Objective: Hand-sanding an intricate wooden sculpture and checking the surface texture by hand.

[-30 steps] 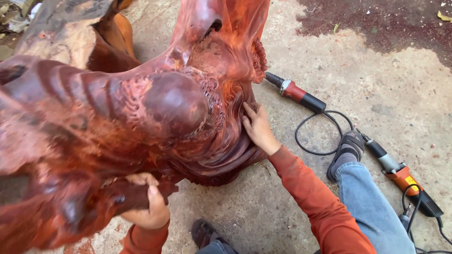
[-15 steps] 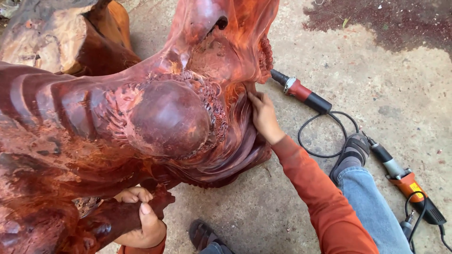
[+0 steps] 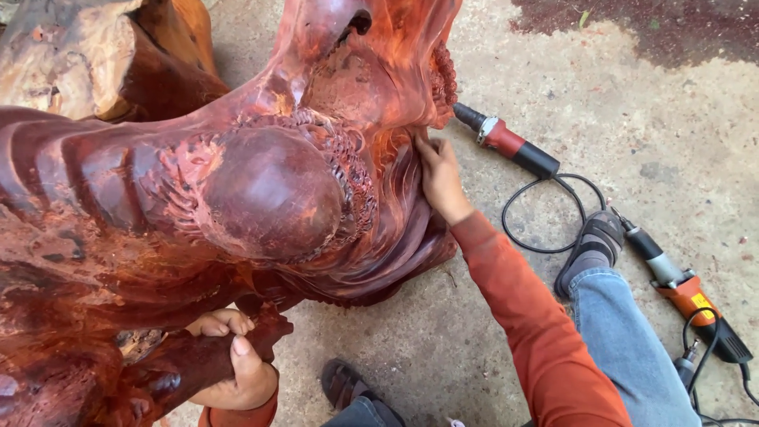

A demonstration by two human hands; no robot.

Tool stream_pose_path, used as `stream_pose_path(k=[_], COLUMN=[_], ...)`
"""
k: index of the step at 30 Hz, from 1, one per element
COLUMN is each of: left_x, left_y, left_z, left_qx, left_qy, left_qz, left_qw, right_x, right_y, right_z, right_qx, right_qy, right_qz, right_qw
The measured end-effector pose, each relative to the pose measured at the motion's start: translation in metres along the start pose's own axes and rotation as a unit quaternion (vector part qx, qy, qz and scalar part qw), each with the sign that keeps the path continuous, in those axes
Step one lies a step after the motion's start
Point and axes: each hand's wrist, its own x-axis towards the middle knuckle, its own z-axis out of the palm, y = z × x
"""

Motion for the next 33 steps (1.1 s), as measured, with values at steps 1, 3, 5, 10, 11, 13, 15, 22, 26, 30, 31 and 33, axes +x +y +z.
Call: stream_pose_path(k=[1,3,5,10,11,13,15,22,26,30,31,33], left_x=[0.000,0.004,0.011,0.026,0.024,0.021,0.026,0.013,0.015,0.066,0.086,0.093], left_y=[-0.005,0.003,0.013,0.039,0.038,0.033,0.049,0.042,0.020,-0.096,-0.131,-0.132], left_z=[-0.001,0.004,0.007,0.020,0.021,0.026,0.023,0.023,-0.012,-0.153,-0.200,-0.214], left_qx=[-0.010,-0.009,-0.007,0.135,0.136,0.079,0.111,0.185,0.106,-0.140,-0.315,-0.283], left_qy=[-0.002,0.003,0.005,-0.046,-0.049,-0.002,-0.036,-0.013,0.010,-0.364,-0.512,-0.529], left_qz=[0.025,0.032,0.034,0.037,0.040,0.060,0.019,-0.051,-0.043,-0.089,-0.117,-0.123], left_qw=[1.000,0.999,0.999,0.989,0.989,0.995,0.993,0.981,0.993,0.916,0.791,0.791], right_x=[-0.007,-0.047,-0.067,-0.008,-0.001,0.015,-0.014,0.009,0.027,-0.031,-0.046,0.003], right_y=[0.035,0.034,0.026,0.035,0.046,0.066,-0.008,0.073,0.116,0.065,0.049,0.109], right_z=[-0.008,-0.015,-0.020,-0.015,-0.013,-0.011,-0.025,-0.018,-0.013,-0.033,-0.033,-0.015], right_qx=[-0.200,-0.242,-0.285,-0.197,-0.194,-0.178,-0.146,-0.125,-0.084,-0.097,-0.084,-0.078], right_qy=[-0.033,-0.034,-0.034,-0.034,-0.031,-0.021,-0.056,-0.028,0.011,-0.067,-0.073,-0.030], right_qz=[-0.100,-0.114,-0.124,-0.069,-0.068,-0.059,-0.103,-0.007,0.087,0.012,0.023,-0.021], right_qw=[0.974,0.963,0.950,0.977,0.978,0.982,0.982,0.992,0.993,0.993,0.994,0.996])
